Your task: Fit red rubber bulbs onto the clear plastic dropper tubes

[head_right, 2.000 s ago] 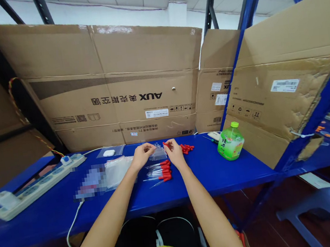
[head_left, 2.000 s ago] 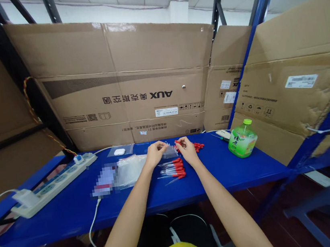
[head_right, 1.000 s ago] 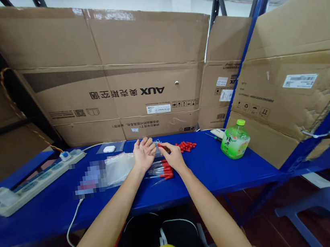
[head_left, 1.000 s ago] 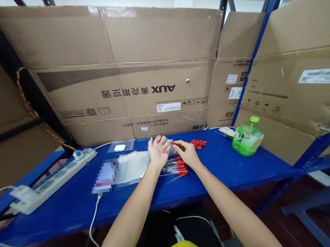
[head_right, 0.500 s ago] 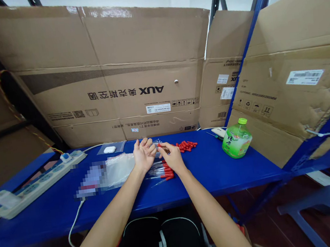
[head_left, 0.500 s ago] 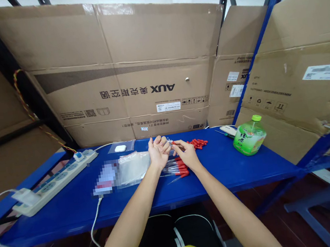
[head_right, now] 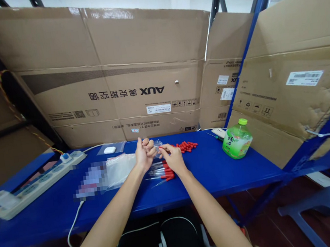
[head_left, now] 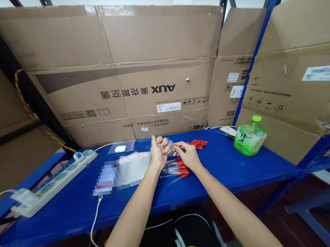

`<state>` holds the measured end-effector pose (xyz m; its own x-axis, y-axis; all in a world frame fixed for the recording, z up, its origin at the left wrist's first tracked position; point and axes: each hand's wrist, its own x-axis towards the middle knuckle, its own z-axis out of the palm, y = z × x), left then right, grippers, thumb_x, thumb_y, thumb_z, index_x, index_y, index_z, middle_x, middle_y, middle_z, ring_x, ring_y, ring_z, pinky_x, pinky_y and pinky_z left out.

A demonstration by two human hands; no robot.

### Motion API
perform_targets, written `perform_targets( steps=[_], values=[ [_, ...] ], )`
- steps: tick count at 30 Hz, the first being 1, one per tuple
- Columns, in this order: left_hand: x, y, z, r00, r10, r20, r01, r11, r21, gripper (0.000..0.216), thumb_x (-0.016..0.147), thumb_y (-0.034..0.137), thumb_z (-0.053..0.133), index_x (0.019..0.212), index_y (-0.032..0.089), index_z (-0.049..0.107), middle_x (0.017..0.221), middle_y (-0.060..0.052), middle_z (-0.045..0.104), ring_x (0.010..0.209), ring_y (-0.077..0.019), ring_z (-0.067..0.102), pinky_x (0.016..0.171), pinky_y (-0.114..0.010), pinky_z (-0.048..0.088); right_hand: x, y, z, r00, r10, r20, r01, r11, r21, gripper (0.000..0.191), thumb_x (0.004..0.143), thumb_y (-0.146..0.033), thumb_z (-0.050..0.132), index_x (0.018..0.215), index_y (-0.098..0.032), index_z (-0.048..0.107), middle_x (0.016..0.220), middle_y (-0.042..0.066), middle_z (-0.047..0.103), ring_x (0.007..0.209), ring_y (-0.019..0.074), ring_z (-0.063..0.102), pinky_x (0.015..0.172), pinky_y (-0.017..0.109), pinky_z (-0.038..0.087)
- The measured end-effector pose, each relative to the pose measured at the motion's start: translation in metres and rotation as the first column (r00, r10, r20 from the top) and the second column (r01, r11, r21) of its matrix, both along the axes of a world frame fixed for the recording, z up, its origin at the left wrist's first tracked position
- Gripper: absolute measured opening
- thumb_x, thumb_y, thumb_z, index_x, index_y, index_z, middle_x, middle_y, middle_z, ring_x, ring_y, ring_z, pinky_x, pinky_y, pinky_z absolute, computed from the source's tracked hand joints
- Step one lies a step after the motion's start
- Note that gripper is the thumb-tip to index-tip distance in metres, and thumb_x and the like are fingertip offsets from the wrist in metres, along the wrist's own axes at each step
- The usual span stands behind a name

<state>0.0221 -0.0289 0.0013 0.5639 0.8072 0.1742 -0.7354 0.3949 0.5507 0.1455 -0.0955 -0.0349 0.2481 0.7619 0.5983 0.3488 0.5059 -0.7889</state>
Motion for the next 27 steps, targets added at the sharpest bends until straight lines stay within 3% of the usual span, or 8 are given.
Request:
perform_targets(
  steps=[11,17,23,27],
  values=[
    [0.0007,-0.0016,0.0044,0.991,0.1,-0.09,-0.098,0.995,0.023,0.049,0.101,0.056,0.038,0.069,0.02,0.027,0.053,0.007,0.026,0.035,-0.0044,0.017,0.039,-0.018,0.01,0.0007,-0.0036,0.0011,0.979,-0.051,0.196,0.049,0.999,0.013,0.026,0.096,-0.043,0.056,0.091,-0.023,0.071,0.08,0.005,0.076,0.07,0.0237,0.075,0.069,0.034,0.058],
    [-0.0005,0.0014,0.0022,0.996,0.048,-0.074,-0.049,0.999,-0.007,0.049,0.098,0.058,0.043,0.07,0.021,0.028,0.054,0.008,0.024,0.035,-0.0039,0.015,0.039,-0.017,0.011,0.0002,-0.0054,0.0014,0.964,-0.074,0.257,0.068,0.997,0.03,0.026,0.098,-0.042,0.053,0.096,-0.024,0.071,0.083,0.005,0.077,0.072,0.0241,0.075,0.07,0.034,0.059],
    [0.0017,-0.0001,-0.0018,0.995,0.062,-0.08,-0.057,0.997,0.061,0.049,0.099,0.058,0.039,0.069,0.021,0.028,0.053,0.008,0.026,0.036,-0.0051,0.015,0.039,-0.018,0.013,0.0058,-0.0057,-0.0032,0.85,-0.202,0.487,0.185,0.979,0.084,0.029,0.102,-0.037,0.047,0.105,-0.022,0.071,0.093,0.008,0.078,0.081,0.0244,0.074,0.076,0.033,0.055],
    [0.0026,-0.0019,-0.0023,0.996,0.057,-0.075,-0.053,0.997,0.049,0.049,0.099,0.059,0.039,0.07,0.021,0.029,0.053,0.007,0.027,0.037,-0.0055,0.016,0.039,-0.018,0.015,0.0084,-0.0065,-0.0056,0.828,-0.218,0.517,0.197,0.976,0.097,0.029,0.102,-0.036,0.047,0.11,-0.023,0.071,0.095,0.009,0.077,0.079,0.0245,0.073,0.077,0.033,0.054]
  ],
)
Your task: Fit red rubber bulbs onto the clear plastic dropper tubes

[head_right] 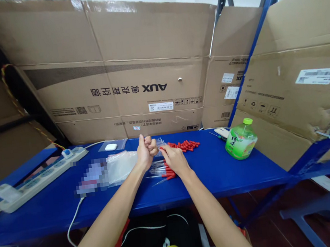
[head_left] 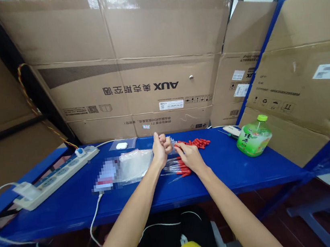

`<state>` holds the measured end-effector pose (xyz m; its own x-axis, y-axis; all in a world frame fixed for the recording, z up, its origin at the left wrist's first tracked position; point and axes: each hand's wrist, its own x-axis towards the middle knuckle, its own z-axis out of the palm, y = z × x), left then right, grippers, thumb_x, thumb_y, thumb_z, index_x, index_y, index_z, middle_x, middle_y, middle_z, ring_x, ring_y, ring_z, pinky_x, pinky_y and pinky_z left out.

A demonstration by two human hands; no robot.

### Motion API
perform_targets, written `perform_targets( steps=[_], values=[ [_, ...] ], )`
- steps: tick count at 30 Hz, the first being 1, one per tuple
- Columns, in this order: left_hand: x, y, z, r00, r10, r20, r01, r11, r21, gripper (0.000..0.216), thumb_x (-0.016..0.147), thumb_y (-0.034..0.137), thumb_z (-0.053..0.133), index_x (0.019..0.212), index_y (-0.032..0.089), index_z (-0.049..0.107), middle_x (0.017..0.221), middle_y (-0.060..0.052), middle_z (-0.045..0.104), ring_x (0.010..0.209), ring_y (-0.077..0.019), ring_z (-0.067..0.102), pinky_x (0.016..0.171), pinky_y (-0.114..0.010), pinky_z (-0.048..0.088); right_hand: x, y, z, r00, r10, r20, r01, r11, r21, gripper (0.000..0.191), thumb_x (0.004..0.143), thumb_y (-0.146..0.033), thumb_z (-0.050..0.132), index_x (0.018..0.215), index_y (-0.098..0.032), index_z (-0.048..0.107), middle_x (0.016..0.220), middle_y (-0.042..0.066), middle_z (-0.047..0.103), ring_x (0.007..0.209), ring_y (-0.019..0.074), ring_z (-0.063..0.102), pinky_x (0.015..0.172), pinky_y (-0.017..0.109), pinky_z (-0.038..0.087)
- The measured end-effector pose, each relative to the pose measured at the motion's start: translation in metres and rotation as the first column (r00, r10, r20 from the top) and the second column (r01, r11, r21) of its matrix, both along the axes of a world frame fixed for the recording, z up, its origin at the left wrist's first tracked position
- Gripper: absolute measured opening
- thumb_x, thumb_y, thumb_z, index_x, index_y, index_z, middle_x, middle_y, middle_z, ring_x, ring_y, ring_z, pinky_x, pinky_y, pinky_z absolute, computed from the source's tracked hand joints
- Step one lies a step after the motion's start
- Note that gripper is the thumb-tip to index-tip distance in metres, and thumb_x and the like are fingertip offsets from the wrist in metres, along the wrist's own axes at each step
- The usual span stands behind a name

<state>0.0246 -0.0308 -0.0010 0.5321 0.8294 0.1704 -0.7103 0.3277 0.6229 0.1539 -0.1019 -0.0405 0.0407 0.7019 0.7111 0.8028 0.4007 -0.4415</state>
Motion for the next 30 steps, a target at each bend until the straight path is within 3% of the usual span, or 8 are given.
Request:
perform_targets(
  steps=[5,9,15,18,23,30],
  values=[
    [-0.005,0.005,-0.001,0.994,-0.107,0.037,0.109,0.993,-0.045,0.046,0.097,0.06,0.041,0.073,0.021,0.034,0.058,0.006,0.035,0.036,-0.0059,0.021,0.037,-0.019,0.017,-0.001,0.001,0.0,1.0,0.013,-0.026,-0.012,0.999,0.029,0.029,0.101,-0.038,0.05,0.113,-0.023,0.071,0.104,0.01,0.076,0.089,0.0263,0.073,0.087,0.038,0.055],
    [-0.009,0.011,-0.005,0.987,-0.132,0.089,0.146,0.976,-0.164,0.037,0.1,0.052,0.037,0.08,0.02,0.042,0.067,0.002,0.047,0.038,-0.0068,0.028,0.036,-0.019,0.017,-0.002,0.003,0.002,0.999,0.003,-0.035,-0.001,0.998,0.062,0.026,0.1,-0.037,0.053,0.112,-0.024,0.073,0.108,0.011,0.075,0.099,0.0275,0.07,0.096,0.042,0.052],
    [-0.015,0.014,-0.004,0.978,-0.133,0.163,0.162,0.971,-0.175,0.039,0.101,0.046,0.035,0.071,0.021,0.03,0.06,0.005,0.03,0.037,-0.0065,0.022,0.037,-0.02,0.017,-0.001,0.002,0.007,0.971,0.1,-0.216,-0.098,0.995,0.022,0.022,0.095,-0.038,0.061,0.108,-0.025,0.073,0.099,0.007,0.076,0.086,0.0247,0.072,0.083,0.037,0.056],
    [-0.016,0.013,-0.003,0.977,-0.117,0.176,0.142,0.98,-0.14,0.039,0.1,0.045,0.035,0.071,0.021,0.03,0.06,0.005,0.028,0.037,-0.0064,0.02,0.037,-0.02,0.018,0.0,0.002,0.008,0.903,0.175,-0.392,-0.195,0.981,-0.013,0.023,0.094,-0.04,0.062,0.108,-0.024,0.071,0.09,0.005,0.077,0.077,0.0234,0.074,0.075,0.035,0.059],
    [-0.015,0.011,-0.001,0.978,-0.113,0.175,0.134,0.984,-0.114,0.037,0.099,0.043,0.036,0.07,0.021,0.029,0.059,0.005,0.027,0.038,-0.0066,0.017,0.037,-0.02,0.018,-0.003,0.005,0.005,0.755,0.256,-0.604,-0.315,0.949,0.009,0.025,0.086,-0.044,0.071,0.098,-0.022,0.07,0.088,0.005,0.077,0.079,0.0258,0.076,0.07,0.036,0.062],
    [-0.014,0.007,0.002,0.978,-0.141,0.155,0.164,0.976,-0.144,0.036,0.099,0.041,0.032,0.07,0.021,0.028,0.059,0.005,0.027,0.037,-0.0067,0.02,0.037,-0.019,0.017,-0.003,0.004,0.003,0.729,0.25,-0.637,-0.313,0.95,0.015,0.027,0.083,-0.047,0.073,0.087,-0.021,0.069,0.084,0.005,0.078,0.08,0.0262,0.077,0.077,0.039,0.065]
  ],
)
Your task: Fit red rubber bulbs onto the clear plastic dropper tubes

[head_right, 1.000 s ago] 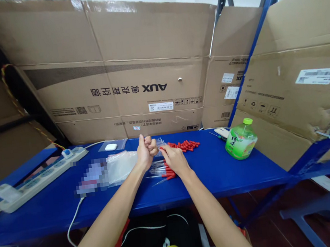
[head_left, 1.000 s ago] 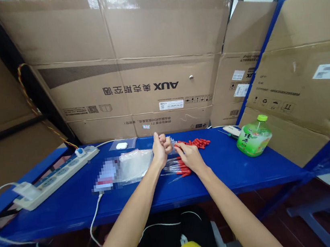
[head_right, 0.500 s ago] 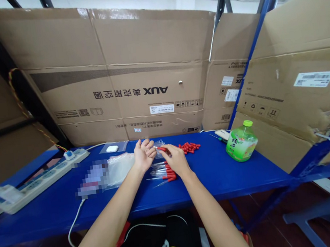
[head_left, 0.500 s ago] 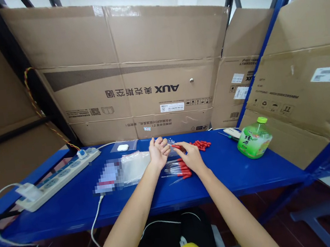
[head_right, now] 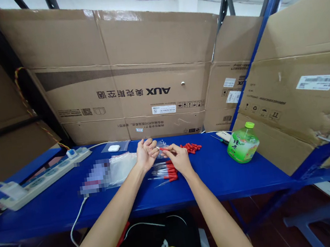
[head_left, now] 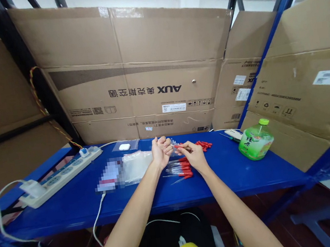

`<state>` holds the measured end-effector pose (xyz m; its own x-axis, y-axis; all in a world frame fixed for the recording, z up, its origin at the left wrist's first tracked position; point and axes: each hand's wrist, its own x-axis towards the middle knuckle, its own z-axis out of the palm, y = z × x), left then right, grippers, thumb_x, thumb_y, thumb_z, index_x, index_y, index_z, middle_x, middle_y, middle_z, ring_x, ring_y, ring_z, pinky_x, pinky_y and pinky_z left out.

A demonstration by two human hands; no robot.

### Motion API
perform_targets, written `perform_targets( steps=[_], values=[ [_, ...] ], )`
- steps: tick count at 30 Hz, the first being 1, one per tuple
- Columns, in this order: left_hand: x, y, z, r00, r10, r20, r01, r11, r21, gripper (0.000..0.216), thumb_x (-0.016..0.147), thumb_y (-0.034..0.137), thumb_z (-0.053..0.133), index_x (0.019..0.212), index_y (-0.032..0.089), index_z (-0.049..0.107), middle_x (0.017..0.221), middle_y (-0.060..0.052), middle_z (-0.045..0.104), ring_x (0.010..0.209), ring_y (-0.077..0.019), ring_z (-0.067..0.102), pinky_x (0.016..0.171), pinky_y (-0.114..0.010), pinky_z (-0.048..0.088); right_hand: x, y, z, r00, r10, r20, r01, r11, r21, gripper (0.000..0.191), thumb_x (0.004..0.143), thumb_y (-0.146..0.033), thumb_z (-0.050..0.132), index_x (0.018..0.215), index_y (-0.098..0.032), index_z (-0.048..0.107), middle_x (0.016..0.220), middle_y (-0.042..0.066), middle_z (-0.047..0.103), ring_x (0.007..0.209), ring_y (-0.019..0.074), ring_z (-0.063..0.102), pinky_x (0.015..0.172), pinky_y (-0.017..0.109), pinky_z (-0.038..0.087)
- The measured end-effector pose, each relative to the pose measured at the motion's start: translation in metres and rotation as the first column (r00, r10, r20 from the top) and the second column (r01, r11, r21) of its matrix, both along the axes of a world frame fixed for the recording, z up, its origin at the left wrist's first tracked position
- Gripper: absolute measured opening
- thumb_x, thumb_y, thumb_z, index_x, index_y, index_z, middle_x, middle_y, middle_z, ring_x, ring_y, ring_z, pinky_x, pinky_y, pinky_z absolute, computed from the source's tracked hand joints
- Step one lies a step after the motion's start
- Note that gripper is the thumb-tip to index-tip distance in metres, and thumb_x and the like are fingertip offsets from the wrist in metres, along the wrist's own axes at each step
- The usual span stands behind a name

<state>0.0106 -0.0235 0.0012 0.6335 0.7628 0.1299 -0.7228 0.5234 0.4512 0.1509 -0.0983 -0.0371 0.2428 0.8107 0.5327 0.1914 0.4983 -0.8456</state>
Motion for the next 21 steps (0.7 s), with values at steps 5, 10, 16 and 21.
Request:
perform_targets(
  steps=[5,10,16,21],
  values=[
    [0.0018,-0.0018,-0.0009,1.0,-0.015,0.01,0.015,1.0,0.0,0.036,0.098,0.043,0.036,0.071,0.021,0.028,0.061,0.005,0.029,0.038,-0.0068,0.022,0.038,-0.019,0.019,0.0013,0.0,-0.0011,1.0,-0.018,-0.008,0.018,1.0,0.021,0.025,0.084,-0.046,0.073,0.086,-0.022,0.068,0.082,0.004,0.078,0.081,0.0266,0.078,0.077,0.039,0.065],
    [0.0036,-0.0039,-0.0017,1.0,-0.006,0.027,0.006,1.0,0.026,0.035,0.098,0.043,0.037,0.071,0.021,0.029,0.062,0.005,0.03,0.04,-0.0077,0.023,0.039,-0.02,0.022,0.002,-0.0011,-0.0003,0.999,-0.034,0.014,0.033,0.999,0.02,0.025,0.085,-0.046,0.072,0.084,-0.022,0.068,0.08,0.005,0.078,0.078,0.0267,0.078,0.076,0.039,0.065],
    [0.0033,-0.0058,-0.0003,0.999,-0.023,0.027,0.022,0.999,0.04,0.035,0.099,0.042,0.035,0.072,0.021,0.03,0.062,0.004,0.031,0.041,-0.0081,0.022,0.039,-0.02,0.022,0.0023,-0.0004,-0.0015,0.999,-0.036,0.006,0.036,0.999,0.035,0.024,0.085,-0.045,0.072,0.084,-0.022,0.069,0.08,0.004,0.078,0.078,0.0263,0.077,0.076,0.039,0.065],
    [0.0045,-0.0079,-0.0004,0.999,-0.026,0.028,0.024,0.999,0.038,0.035,0.099,0.043,0.037,0.073,0.021,0.031,0.063,0.004,0.032,0.041,-0.0082,0.022,0.04,-0.021,0.023,0.0027,0.0,-0.0016,0.999,-0.053,0.012,0.053,0.998,0.029,0.025,0.085,-0.046,0.072,0.085,-0.021,0.069,0.081,0.005,0.079,0.077,0.0263,0.077,0.076,0.04,0.065]
  ],
)
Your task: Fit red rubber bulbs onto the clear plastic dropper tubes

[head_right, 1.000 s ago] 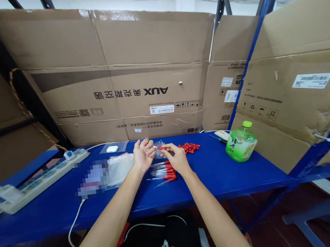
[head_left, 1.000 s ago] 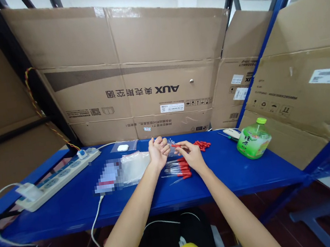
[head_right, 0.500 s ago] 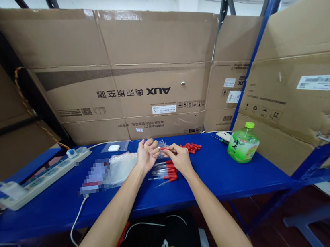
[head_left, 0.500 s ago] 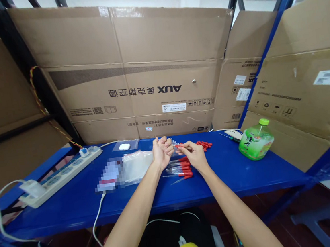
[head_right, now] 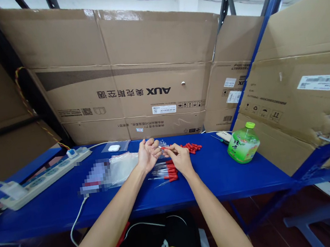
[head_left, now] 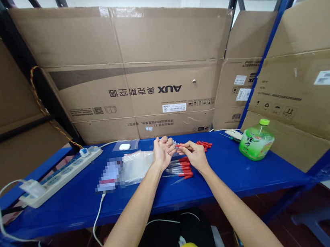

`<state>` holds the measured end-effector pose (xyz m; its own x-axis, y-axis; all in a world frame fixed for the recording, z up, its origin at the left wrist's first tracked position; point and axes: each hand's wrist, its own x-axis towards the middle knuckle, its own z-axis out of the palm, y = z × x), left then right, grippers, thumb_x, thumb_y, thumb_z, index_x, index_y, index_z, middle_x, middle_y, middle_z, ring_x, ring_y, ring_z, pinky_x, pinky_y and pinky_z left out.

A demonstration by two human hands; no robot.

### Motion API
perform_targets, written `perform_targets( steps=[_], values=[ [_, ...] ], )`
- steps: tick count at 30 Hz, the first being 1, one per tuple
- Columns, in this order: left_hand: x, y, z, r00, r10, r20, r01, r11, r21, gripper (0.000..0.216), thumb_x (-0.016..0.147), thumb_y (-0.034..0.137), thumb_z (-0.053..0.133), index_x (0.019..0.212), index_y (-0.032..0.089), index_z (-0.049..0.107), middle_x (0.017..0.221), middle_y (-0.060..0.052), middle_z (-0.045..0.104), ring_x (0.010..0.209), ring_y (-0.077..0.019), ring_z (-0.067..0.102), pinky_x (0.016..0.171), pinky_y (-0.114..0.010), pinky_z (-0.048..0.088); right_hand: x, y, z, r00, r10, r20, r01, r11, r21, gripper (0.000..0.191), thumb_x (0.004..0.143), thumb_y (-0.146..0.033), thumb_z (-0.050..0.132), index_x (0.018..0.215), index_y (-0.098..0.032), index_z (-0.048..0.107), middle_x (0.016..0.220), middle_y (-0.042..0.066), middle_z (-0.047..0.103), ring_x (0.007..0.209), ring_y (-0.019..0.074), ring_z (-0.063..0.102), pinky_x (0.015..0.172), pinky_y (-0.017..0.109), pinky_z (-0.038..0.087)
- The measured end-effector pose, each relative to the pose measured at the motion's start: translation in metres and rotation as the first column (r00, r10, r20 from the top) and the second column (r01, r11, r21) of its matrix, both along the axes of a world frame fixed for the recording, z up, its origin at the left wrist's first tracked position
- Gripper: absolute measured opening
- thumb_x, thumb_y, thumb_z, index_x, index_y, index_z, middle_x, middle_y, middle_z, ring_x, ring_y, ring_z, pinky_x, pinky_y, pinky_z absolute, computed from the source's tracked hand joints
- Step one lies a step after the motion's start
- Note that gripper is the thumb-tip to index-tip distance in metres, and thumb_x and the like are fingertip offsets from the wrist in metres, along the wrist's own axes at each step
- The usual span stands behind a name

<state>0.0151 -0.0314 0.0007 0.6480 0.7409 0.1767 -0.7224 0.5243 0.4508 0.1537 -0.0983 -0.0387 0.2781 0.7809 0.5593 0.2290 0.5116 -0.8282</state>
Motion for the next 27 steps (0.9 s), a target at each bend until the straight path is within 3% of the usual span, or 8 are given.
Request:
perform_targets(
  steps=[10,15,19,22,27],
  values=[
    [0.004,-0.002,-0.001,0.997,0.053,0.053,-0.054,0.998,0.029,0.036,0.1,0.041,0.032,0.071,0.02,0.031,0.062,0.004,0.033,0.041,-0.0073,0.025,0.041,-0.02,0.024,-0.002,-0.002,0.005,0.999,-0.003,-0.052,0.005,0.999,0.043,0.019,0.086,-0.04,0.072,0.091,-0.021,0.071,0.083,0.005,0.079,0.08,0.0251,0.077,0.076,0.038,0.065],
    [-0.001,0.002,-0.001,0.999,0.042,-0.002,-0.042,0.999,-0.025,0.036,0.101,0.046,0.03,0.08,0.02,0.042,0.068,0.002,0.041,0.04,-0.0067,0.026,0.038,-0.019,0.018,-0.001,-0.004,0.007,0.99,-0.1,0.096,0.091,0.992,0.09,0.021,0.088,-0.038,0.069,0.101,-0.022,0.073,0.09,0.005,0.079,0.082,0.0247,0.077,0.078,0.037,0.063],
    [-0.003,0.005,-0.002,1.0,0.026,-0.005,-0.026,0.997,-0.074,0.038,0.103,0.045,0.027,0.077,0.019,0.039,0.066,0.003,0.039,0.038,-0.0064,0.026,0.037,-0.019,0.018,0.001,-0.004,0.006,0.97,-0.142,0.195,0.125,0.987,0.097,0.02,0.088,-0.037,0.069,0.102,-0.023,0.074,0.093,0.005,0.079,0.081,0.023,0.076,0.079,0.035,0.061],
    [-0.005,0.006,-0.001,1.0,0.021,-0.005,-0.021,0.998,-0.064,0.037,0.102,0.043,0.03,0.073,0.02,0.032,0.063,0.004,0.034,0.037,-0.0059,0.024,0.037,-0.018,0.016,0.001,-0.002,0.004,0.986,-0.072,0.15,0.065,0.997,0.049,0.022,0.085,-0.038,0.072,0.101,-0.023,0.074,0.091,0.005,0.078,0.08,0.0225,0.076,0.077,0.034,0.062],
    [-0.005,0.003,0.003,0.999,0.043,-0.01,-0.043,0.998,-0.035,0.035,0.1,0.04,0.03,0.071,0.02,0.028,0.062,0.005,0.03,0.037,-0.0062,0.021,0.036,-0.019,0.017,-0.002,0.0,0.003,0.995,0.074,-0.064,-0.075,0.997,-0.013,0.026,0.082,-0.043,0.075,0.096,-0.021,0.073,0.086,0.005,0.078,0.08,0.0241,0.076,0.076,0.036,0.064]
  ],
)
